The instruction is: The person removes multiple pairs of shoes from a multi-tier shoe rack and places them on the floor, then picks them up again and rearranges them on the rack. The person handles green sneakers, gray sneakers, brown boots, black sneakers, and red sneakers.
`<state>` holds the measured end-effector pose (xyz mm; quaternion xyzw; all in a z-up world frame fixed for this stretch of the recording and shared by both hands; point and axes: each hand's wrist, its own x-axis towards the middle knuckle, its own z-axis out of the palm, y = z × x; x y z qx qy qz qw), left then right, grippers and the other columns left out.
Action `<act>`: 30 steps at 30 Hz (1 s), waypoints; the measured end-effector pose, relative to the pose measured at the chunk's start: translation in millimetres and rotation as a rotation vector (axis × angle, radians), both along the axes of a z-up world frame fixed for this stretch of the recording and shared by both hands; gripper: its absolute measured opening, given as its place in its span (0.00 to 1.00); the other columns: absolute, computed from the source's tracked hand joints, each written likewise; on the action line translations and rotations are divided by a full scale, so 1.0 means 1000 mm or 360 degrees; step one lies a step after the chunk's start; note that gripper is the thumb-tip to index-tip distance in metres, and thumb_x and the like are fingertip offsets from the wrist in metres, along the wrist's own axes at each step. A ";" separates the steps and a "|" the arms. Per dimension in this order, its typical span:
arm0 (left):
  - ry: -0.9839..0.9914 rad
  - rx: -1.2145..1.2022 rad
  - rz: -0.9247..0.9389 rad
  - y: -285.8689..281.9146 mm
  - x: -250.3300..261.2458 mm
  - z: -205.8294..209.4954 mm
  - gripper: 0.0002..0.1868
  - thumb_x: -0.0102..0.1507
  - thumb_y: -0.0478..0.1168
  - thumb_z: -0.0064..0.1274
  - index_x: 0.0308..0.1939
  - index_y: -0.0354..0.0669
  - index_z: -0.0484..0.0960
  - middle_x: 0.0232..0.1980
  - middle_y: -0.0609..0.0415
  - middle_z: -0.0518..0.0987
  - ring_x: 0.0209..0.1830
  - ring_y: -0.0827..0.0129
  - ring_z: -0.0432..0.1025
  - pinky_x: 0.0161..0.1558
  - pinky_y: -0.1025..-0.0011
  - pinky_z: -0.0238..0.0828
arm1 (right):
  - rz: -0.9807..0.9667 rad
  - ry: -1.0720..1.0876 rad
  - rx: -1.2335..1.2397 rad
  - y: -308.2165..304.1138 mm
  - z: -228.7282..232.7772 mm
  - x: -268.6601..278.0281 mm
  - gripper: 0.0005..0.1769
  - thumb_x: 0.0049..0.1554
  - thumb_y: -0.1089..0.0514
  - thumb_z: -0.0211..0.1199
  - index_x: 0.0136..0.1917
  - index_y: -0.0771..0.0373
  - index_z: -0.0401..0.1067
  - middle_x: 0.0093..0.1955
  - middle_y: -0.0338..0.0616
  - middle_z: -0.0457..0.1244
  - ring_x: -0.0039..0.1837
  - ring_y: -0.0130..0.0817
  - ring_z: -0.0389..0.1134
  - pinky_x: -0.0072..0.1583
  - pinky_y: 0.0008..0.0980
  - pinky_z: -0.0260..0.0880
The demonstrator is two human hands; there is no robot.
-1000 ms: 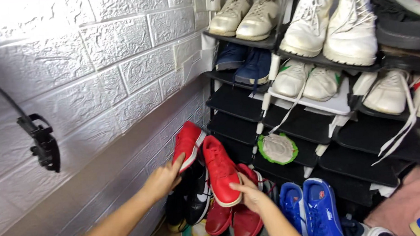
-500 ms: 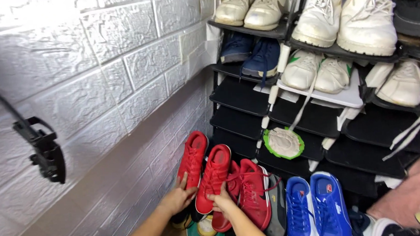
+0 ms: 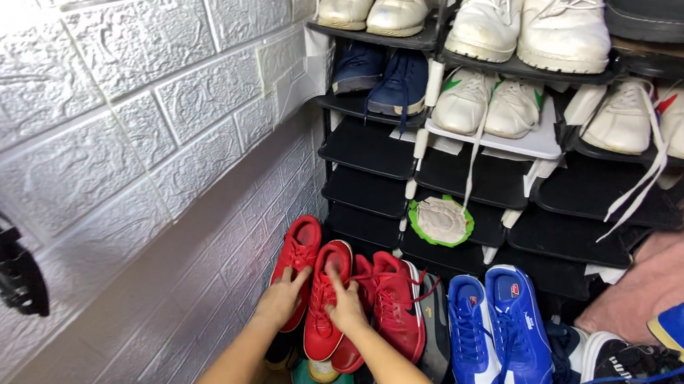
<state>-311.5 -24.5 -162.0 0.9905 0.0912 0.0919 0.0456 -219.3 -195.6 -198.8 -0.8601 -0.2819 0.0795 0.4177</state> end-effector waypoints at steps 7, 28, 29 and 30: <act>-0.0051 -0.0266 0.0284 -0.017 0.016 0.024 0.51 0.60 0.43 0.60 0.79 0.54 0.43 0.62 0.36 0.69 0.45 0.41 0.78 0.45 0.51 0.79 | -0.0047 0.0036 -0.0256 0.008 0.015 0.022 0.36 0.51 0.69 0.67 0.69 0.50 0.61 0.73 0.66 0.50 0.59 0.59 0.70 0.62 0.47 0.72; 0.0218 -0.0113 0.0587 -0.024 0.071 0.005 0.52 0.61 0.51 0.55 0.82 0.51 0.42 0.52 0.39 0.81 0.47 0.50 0.81 0.48 0.53 0.79 | 0.0109 -0.0085 -0.0617 -0.031 0.060 0.030 0.51 0.56 0.59 0.64 0.82 0.27 0.44 0.85 0.60 0.36 0.61 0.59 0.69 0.59 0.49 0.73; 0.0245 -0.0122 0.0615 -0.029 0.069 0.013 0.52 0.61 0.51 0.55 0.83 0.53 0.40 0.53 0.40 0.81 0.48 0.50 0.81 0.48 0.53 0.79 | 0.0146 -0.0065 -0.0597 -0.035 0.063 0.030 0.51 0.55 0.60 0.64 0.82 0.27 0.45 0.86 0.58 0.35 0.63 0.59 0.69 0.60 0.49 0.73; 0.0271 -0.0133 0.0643 -0.034 0.067 0.021 0.53 0.61 0.51 0.55 0.83 0.56 0.39 0.54 0.41 0.81 0.48 0.50 0.81 0.48 0.54 0.79 | 0.0183 -0.0047 -0.0577 -0.038 0.066 0.031 0.50 0.54 0.61 0.64 0.81 0.28 0.47 0.86 0.57 0.35 0.64 0.59 0.68 0.61 0.48 0.72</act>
